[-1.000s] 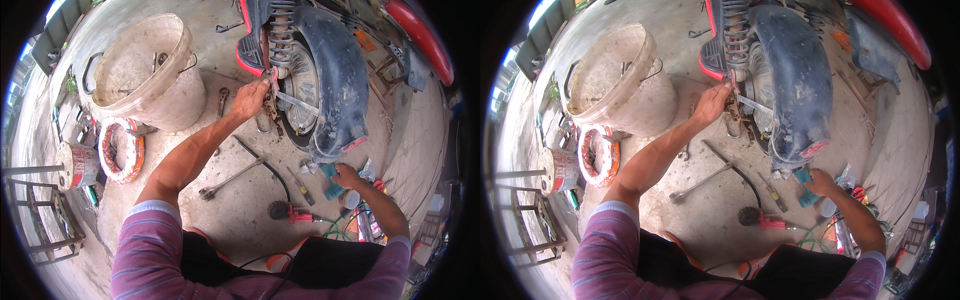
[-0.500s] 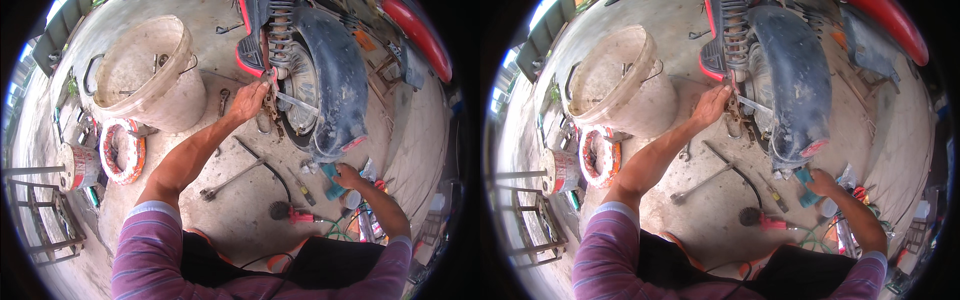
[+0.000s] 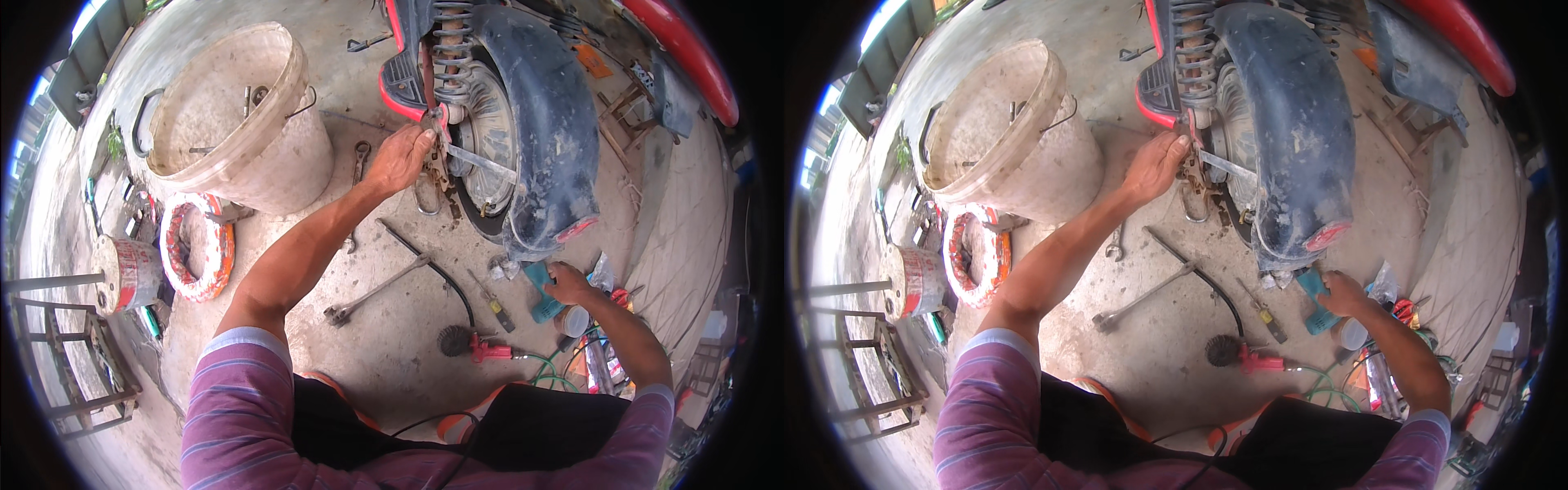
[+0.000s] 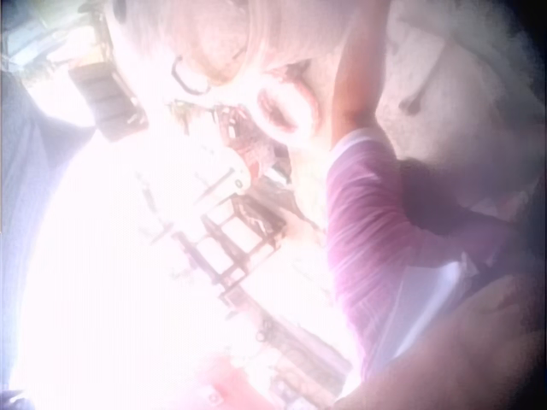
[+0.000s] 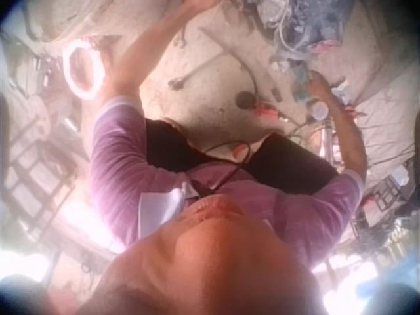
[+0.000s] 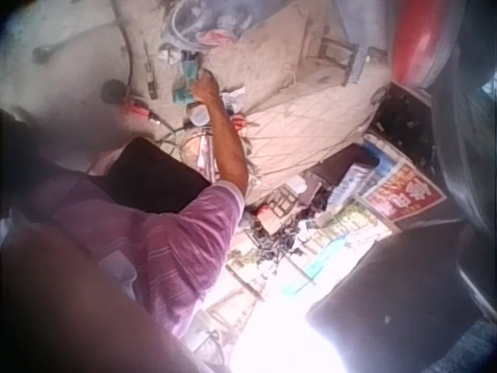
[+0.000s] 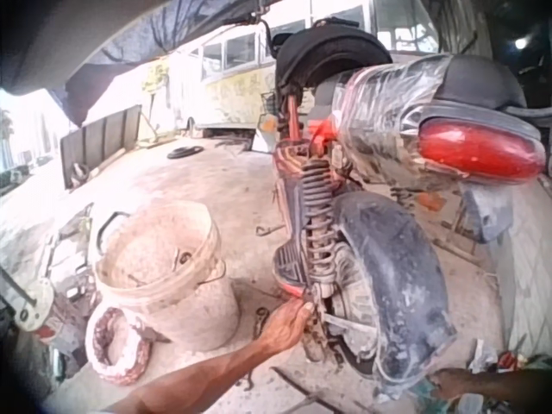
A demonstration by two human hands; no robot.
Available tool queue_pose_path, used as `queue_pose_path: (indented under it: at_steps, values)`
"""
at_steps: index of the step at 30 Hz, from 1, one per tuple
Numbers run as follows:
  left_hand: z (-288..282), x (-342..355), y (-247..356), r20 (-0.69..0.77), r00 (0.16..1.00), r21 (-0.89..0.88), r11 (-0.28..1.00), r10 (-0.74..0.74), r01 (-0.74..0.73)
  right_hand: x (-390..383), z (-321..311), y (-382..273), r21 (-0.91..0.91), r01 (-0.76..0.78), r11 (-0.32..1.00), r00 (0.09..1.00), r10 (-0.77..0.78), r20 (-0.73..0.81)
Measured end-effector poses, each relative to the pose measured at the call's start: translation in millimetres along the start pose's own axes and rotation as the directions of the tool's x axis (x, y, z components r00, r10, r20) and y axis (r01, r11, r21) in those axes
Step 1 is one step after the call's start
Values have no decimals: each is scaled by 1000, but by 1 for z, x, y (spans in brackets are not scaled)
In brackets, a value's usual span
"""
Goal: The person walks through a cluttered workshop carrying a bucket of tools, then kneels beside a red motorcycle. They select a wrench and repeatedly tighten and loosen a bolt on the rear suspension area, adjusting the linkage with their hands.
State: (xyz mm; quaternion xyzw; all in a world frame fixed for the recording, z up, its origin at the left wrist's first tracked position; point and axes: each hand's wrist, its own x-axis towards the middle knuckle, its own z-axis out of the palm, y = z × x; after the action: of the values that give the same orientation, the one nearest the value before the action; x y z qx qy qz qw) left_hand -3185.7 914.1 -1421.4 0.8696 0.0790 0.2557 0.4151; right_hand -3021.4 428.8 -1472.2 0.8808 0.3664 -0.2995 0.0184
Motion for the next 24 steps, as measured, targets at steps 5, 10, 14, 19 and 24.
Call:
queue_pose_path:
  at_steps: [5, 10, 14, 19, 24]
  values:
    - [0, 3, 1, 79, 985, -65, 985, -153, 158, 0, 5, 3, 47, 20, 999, 998, -17, -56]
    - [0, -5, -1, -16, 995, 27, 995, 94, -94, -1, 3, 1, 22, 47, 999, 997, -45, -65]
    - [1, -2, 5, -4, 1000, -62, 998, -17, 17, 4, 1, -1, 2, 38, 999, 999, -38, -34]
    - [6, -2, 17, 3, 964, -218, 940, -267, 261, 5, -4, -9, 3, 12, 1000, 1000, -12, -4]
    - [5, -8, 1, -31, 998, -76, 996, -53, 51, 3, 4, -4, -10, 2, 1000, 999, -3, -34]
